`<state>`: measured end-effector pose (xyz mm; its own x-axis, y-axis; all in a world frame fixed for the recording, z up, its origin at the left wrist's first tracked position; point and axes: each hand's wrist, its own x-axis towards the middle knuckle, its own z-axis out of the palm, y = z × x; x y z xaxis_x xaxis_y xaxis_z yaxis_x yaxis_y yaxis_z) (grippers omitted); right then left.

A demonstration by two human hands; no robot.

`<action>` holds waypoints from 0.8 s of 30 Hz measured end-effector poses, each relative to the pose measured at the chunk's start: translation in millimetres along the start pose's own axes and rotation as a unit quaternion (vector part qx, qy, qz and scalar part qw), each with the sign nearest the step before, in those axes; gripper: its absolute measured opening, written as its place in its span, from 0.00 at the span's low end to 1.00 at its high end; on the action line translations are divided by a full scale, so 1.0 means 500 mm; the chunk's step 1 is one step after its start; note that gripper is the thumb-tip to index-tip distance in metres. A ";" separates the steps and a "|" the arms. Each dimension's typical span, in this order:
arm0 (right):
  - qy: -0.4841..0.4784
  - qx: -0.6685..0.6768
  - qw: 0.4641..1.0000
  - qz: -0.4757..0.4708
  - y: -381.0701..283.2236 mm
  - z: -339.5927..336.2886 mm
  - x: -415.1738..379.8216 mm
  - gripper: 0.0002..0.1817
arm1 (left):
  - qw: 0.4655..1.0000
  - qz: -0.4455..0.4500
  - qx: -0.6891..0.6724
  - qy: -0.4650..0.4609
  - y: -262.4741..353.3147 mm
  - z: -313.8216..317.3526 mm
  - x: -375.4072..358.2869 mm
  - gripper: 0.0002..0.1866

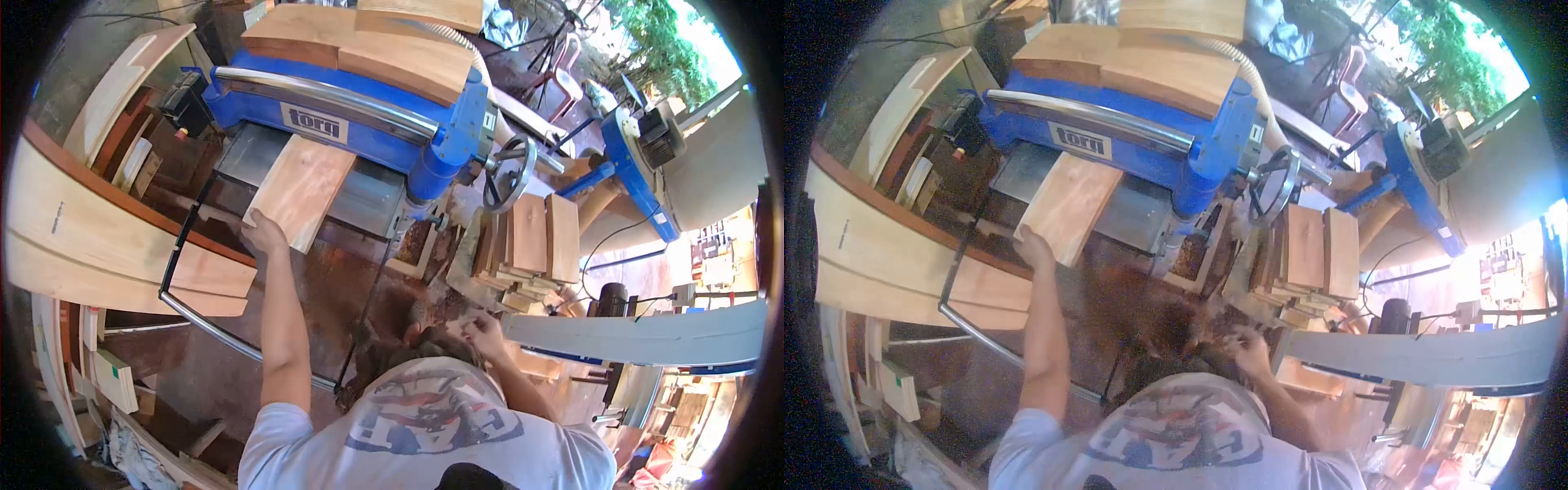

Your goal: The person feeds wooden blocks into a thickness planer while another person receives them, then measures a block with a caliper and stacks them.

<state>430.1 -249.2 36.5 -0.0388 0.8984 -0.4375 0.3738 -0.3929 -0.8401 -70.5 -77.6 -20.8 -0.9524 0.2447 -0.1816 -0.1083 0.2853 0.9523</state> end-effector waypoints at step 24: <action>0.296 0.601 0.729 0.142 0.492 -0.605 0.387 0.34 | 0.966 0.013 0.260 0.005 -0.114 -0.265 -0.332 0.41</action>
<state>794.6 -112.5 -157.8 0.4205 0.5348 -0.7329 -0.8070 -0.1487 -0.5715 55.8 -257.3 -12.3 -0.9561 0.2494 -0.1541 0.0709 0.7065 0.7041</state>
